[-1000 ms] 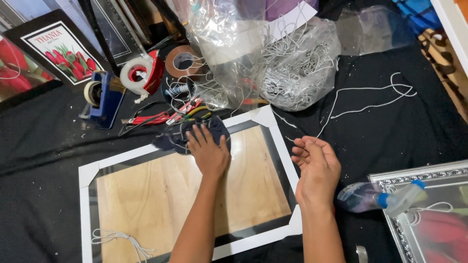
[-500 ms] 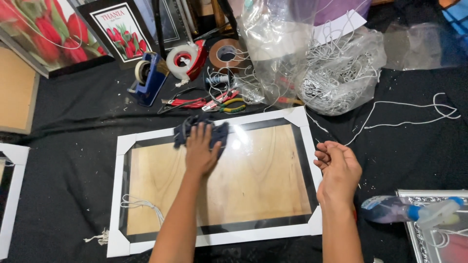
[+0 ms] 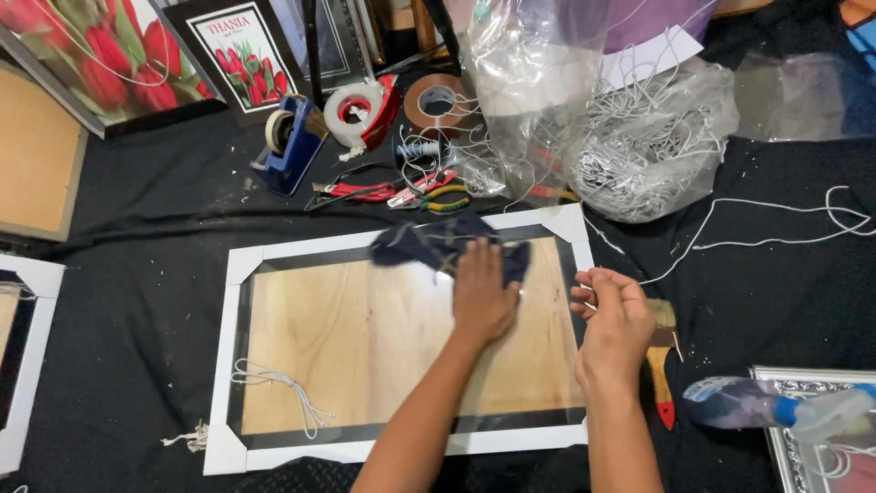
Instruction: The person wipes the glass surface of a picture frame with a cloth, moving it across the pane.
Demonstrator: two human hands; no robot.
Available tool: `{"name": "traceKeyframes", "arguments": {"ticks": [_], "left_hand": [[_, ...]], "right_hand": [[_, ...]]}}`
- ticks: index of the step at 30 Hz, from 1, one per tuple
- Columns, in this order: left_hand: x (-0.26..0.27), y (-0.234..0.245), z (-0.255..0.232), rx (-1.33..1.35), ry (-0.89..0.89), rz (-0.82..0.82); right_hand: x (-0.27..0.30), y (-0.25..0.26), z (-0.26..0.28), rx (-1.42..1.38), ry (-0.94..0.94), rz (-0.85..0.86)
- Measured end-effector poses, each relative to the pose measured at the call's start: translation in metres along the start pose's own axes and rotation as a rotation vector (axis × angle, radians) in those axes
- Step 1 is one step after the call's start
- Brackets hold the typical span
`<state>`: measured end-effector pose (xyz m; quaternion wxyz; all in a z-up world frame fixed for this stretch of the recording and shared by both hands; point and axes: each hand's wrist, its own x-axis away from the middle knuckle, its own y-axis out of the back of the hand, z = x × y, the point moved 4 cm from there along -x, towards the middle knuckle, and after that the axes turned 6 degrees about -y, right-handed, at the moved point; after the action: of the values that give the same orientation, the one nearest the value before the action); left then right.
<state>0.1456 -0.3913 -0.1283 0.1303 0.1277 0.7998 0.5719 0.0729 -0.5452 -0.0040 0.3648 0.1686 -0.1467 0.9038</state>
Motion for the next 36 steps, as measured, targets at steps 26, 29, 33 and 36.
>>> {"name": "traceKeyframes", "arguments": {"ticks": [26,29,33,36], "left_hand": [[0.177,-0.002,-0.043,0.118,0.073,0.024],[0.196,-0.021,-0.092,0.179,-0.303,0.075],[0.242,0.0,-0.049,0.106,-0.381,0.242],[0.272,0.049,0.026,0.114,0.135,0.477]], "right_hand": [[0.002,0.01,0.02,-0.031,-0.038,-0.018],[0.0,0.011,0.021,-0.029,-0.059,-0.03],[-0.009,0.024,0.011,-0.005,-0.079,-0.035],[0.005,0.025,0.018,-0.038,-0.089,-0.026]]}}
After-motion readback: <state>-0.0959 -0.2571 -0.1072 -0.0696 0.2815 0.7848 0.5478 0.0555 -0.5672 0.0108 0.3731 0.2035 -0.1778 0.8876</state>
